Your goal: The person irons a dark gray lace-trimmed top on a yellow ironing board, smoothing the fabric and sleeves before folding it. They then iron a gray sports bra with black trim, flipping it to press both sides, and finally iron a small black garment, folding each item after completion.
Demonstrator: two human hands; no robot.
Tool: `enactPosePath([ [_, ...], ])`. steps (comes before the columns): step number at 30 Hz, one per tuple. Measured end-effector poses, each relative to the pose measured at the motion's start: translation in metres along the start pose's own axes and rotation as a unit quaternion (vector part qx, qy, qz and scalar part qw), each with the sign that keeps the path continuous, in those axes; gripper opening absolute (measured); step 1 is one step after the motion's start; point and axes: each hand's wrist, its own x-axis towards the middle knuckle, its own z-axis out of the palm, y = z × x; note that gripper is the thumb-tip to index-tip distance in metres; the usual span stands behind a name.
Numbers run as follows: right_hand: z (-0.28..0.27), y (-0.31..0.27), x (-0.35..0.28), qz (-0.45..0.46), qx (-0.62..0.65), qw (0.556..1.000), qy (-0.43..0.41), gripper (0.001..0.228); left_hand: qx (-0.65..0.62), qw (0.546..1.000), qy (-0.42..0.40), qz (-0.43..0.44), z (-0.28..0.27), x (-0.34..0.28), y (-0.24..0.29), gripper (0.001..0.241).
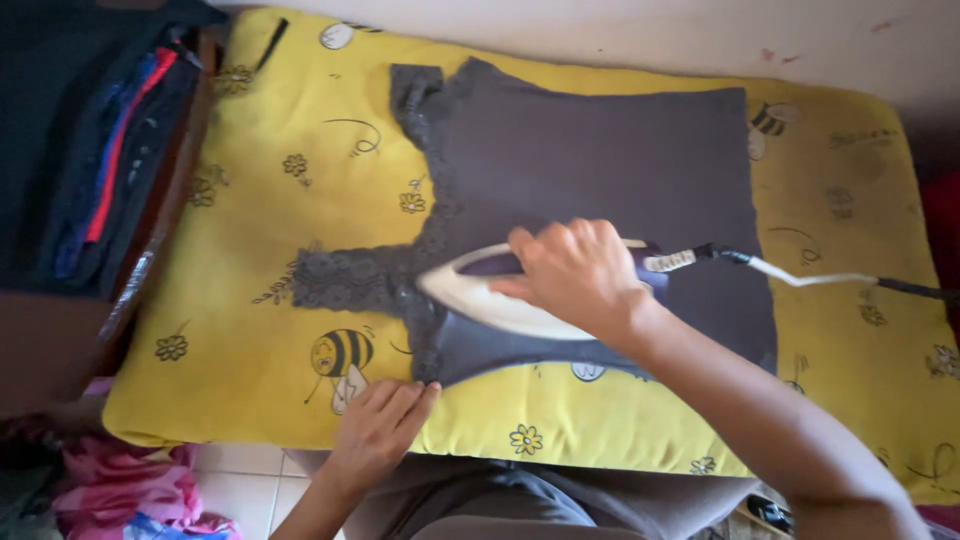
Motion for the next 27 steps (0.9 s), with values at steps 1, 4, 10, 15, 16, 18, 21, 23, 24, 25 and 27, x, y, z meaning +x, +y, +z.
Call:
enactPosePath([
  [1,-0.002,0.003,-0.001,-0.027,0.001,1.000,-0.008,0.063,-0.008,1.000,0.000,-0.002,0.003,-0.002,-0.002,0.020],
  [4,-0.006,0.010,-0.038,-0.151,0.023,0.988,0.007,0.064,-0.030,0.999,0.029,0.010,0.002,-0.003,-0.005,0.016],
  [10,-0.009,-0.024,-0.030,-0.102,0.063,0.988,0.097,0.065,-0.069,0.997,-0.029,0.013,0.001,0.003,-0.010,0.023],
  [15,-0.027,0.013,-0.019,-0.040,0.031,0.993,-0.103,0.067,-0.044,0.999,0.012,-0.016,-0.015,0.041,-0.057,0.026],
  [16,-0.036,0.023,-0.014,0.035,0.054,0.991,-0.120,0.063,0.014,1.000,0.000,-0.028,-0.017,0.047,-0.072,0.037],
  [18,-0.023,0.039,0.015,0.105,0.043,0.984,-0.137,0.064,0.051,0.994,-0.049,-0.080,-0.014,0.037,-0.098,0.031],
  [21,0.005,0.056,0.056,0.168,0.036,0.977,-0.127,0.067,0.086,0.983,-0.107,-0.125,-0.009,0.011,-0.136,0.034],
  [23,0.008,0.050,0.062,0.157,0.040,0.981,-0.102,0.068,0.084,0.982,-0.117,-0.121,-0.011,-0.003,-0.152,0.045],
  [24,0.000,0.039,0.053,0.128,0.041,0.982,-0.134,0.069,0.075,0.973,-0.147,-0.164,-0.013,-0.006,-0.155,0.046],
  [25,-0.009,0.029,0.045,0.099,0.042,0.980,-0.165,0.070,0.066,0.960,-0.176,-0.205,-0.015,-0.009,-0.159,0.047],
  [27,0.003,0.008,-0.007,0.035,0.028,0.997,-0.068,0.066,0.120,0.966,-0.164,-0.157,-0.027,-0.001,-0.137,0.044],
])
